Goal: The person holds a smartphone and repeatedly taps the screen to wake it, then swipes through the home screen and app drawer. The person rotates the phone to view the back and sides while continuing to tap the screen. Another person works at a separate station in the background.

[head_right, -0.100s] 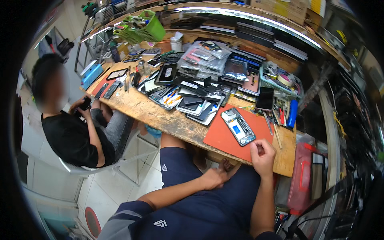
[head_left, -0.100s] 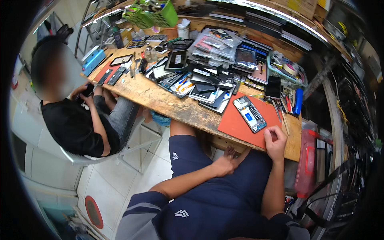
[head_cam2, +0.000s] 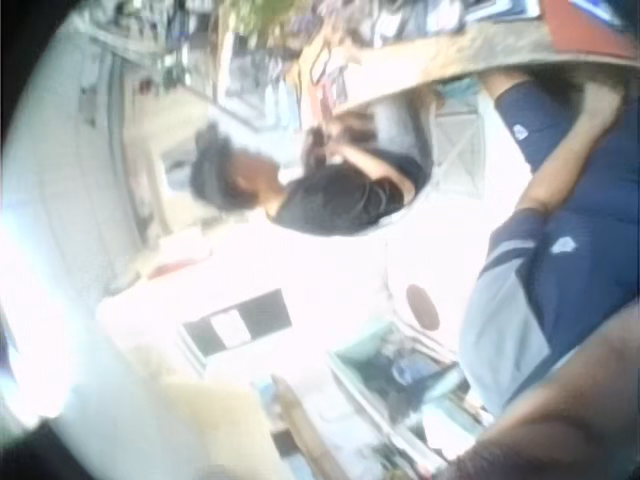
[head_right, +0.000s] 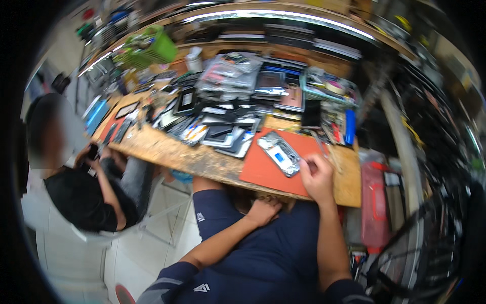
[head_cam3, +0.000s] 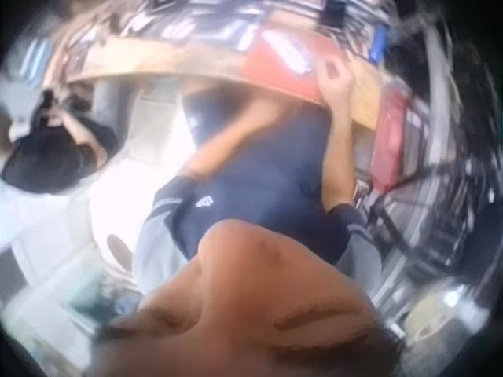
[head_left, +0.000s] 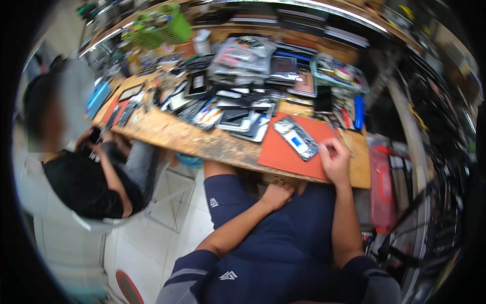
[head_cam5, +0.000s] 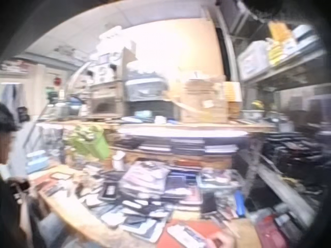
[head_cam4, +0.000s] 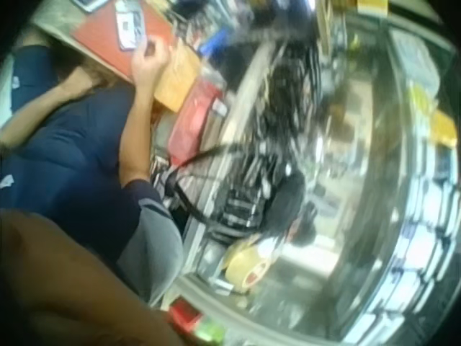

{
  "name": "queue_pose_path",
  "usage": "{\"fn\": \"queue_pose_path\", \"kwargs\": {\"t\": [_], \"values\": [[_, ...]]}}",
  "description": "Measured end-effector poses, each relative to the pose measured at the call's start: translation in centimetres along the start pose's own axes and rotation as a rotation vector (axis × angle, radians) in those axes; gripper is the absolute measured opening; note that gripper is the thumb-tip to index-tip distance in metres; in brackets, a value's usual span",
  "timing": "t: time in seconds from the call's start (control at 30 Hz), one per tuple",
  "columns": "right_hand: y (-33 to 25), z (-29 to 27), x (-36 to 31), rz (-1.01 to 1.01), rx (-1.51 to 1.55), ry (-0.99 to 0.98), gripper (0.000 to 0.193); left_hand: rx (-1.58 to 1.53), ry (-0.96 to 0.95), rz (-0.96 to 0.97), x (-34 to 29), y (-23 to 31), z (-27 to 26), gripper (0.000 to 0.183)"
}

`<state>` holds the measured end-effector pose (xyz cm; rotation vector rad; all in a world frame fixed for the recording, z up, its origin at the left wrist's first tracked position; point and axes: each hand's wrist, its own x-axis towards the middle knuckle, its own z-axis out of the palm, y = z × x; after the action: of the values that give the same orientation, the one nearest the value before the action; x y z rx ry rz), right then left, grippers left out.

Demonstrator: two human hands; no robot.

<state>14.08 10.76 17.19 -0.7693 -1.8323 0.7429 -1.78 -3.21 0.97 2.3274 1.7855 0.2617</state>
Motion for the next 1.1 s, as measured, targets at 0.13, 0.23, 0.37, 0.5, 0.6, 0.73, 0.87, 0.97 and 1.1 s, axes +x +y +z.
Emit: {"fn": "queue_pose_path", "kwargs": {"t": [0.13,0.23,0.37,0.5,0.6,0.73,0.87,0.97,1.1], "values": [[2.0,-1.2,9.7,-0.059,-0.274,0.136,0.017,-0.034,-0.299,0.032,4.4,4.3,-1.8,0.044],[2.8,-0.6,15.4,0.159,-0.806,-0.029,0.052,-0.368,-0.522,0.256,4.1,7.3,-9.1,0.043],[4.2,2.8,18.5,0.414,-1.091,-0.303,0.111,-0.971,-0.478,0.495,6.3,7.7,-20.2,0.039],[6.9,2.8,21.2,0.6,-0.994,-0.36,0.13,-1.091,-0.03,0.42,10.9,3.0,-25.5,0.024],[6.8,1.1,21.4,0.709,-0.863,-0.313,0.122,-1.309,0.339,0.25,16.5,-1.2,-27.1,0.016],[5.0,-0.6,20.7,0.634,-0.733,-0.241,0.114,-1.574,0.824,-0.029,22.1,-6.3,-25.7,0.015],[4.2,-2.1,18.9,0.17,-0.371,0.008,0.105,-1.648,0.864,-0.098,25.4,-6.8,-23.2,0.027],[3.7,-0.3,18.5,-0.02,-0.198,-0.05,0.108,-1.629,0.742,-0.047,25.6,-5.8,-21.4,0.048],[5.4,3.2,17.3,-0.199,0.111,-0.199,0.117,-1.455,0.948,-0.082,24.7,-7.2,-22.1,0.05]]}}
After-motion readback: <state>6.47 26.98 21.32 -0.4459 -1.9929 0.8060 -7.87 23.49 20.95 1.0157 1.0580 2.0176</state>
